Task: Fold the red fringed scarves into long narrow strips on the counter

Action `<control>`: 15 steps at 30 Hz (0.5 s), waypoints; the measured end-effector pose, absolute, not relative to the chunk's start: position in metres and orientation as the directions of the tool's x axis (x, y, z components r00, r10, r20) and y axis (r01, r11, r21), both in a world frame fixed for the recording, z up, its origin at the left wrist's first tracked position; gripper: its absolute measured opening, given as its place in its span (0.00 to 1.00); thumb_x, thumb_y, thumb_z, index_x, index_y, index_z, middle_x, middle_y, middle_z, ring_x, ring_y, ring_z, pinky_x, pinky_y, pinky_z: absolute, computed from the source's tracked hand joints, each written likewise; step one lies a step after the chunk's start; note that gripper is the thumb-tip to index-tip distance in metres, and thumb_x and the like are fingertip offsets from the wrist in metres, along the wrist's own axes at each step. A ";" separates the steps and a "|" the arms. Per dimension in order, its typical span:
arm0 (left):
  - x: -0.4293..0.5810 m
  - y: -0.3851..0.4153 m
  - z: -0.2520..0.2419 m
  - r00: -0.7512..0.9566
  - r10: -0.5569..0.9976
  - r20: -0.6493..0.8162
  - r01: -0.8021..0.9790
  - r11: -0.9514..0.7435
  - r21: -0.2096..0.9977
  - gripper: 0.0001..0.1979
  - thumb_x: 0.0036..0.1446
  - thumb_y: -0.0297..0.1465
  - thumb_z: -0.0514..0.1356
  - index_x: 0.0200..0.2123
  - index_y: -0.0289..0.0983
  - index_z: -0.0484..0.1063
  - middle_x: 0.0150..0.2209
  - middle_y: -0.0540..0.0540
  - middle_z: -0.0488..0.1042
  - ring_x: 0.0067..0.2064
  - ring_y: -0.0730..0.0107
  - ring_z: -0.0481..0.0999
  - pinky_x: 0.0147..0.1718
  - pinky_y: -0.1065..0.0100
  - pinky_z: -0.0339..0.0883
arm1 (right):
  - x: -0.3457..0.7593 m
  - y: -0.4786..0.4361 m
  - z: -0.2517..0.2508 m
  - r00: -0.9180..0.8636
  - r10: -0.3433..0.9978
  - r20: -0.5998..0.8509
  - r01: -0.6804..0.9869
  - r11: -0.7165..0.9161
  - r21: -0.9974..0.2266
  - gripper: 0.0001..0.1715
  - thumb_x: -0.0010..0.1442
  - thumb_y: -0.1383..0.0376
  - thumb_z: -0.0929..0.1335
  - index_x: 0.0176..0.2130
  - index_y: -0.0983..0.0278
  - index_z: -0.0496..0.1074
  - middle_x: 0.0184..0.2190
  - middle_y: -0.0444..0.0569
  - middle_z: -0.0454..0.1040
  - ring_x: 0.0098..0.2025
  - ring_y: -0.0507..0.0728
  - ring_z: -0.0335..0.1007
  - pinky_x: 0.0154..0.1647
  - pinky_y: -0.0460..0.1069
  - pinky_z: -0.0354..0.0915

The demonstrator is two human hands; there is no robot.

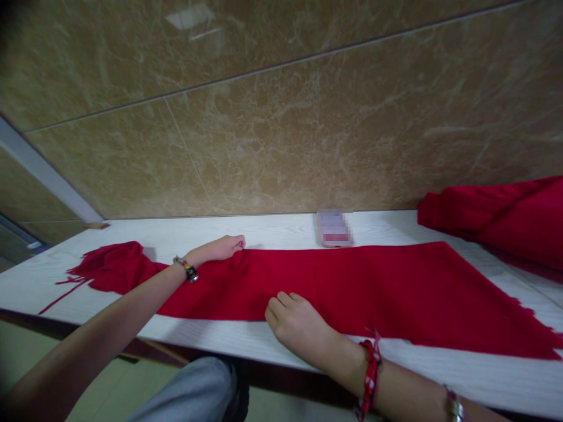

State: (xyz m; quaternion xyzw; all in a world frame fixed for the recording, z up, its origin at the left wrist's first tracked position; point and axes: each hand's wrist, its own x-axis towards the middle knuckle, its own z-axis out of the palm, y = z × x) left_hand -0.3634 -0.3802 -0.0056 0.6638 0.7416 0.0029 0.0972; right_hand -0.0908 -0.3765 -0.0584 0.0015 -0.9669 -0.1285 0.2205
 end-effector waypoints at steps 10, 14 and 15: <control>-0.375 -0.379 -0.019 0.060 0.993 -0.099 0.960 -0.030 0.278 0.12 0.57 0.34 0.48 0.42 0.36 0.64 0.38 0.47 0.72 0.38 0.71 0.70 0.38 0.72 0.61 | -0.090 -0.376 -0.055 -0.921 -0.055 0.385 0.045 0.968 0.245 0.08 0.53 0.76 0.64 0.33 0.67 0.69 0.30 0.48 0.71 0.31 0.55 0.64 0.28 0.49 0.59; -0.384 -0.376 -0.021 0.058 0.991 -0.122 0.967 -0.025 0.253 0.12 0.53 0.32 0.52 0.40 0.35 0.67 0.34 0.47 0.73 0.35 0.70 0.71 0.36 0.72 0.62 | -0.089 -0.376 -0.056 -0.917 -0.057 0.394 0.047 0.967 0.249 0.09 0.53 0.77 0.64 0.34 0.67 0.69 0.31 0.49 0.71 0.31 0.56 0.64 0.28 0.49 0.60; -0.385 -0.375 -0.021 0.041 0.991 -0.126 0.972 -0.010 0.236 0.12 0.54 0.31 0.52 0.40 0.34 0.67 0.33 0.47 0.73 0.34 0.70 0.71 0.35 0.71 0.62 | -0.089 -0.376 -0.055 -0.917 -0.057 0.394 0.047 0.968 0.247 0.09 0.53 0.77 0.64 0.34 0.67 0.69 0.31 0.49 0.71 0.31 0.56 0.64 0.29 0.49 0.61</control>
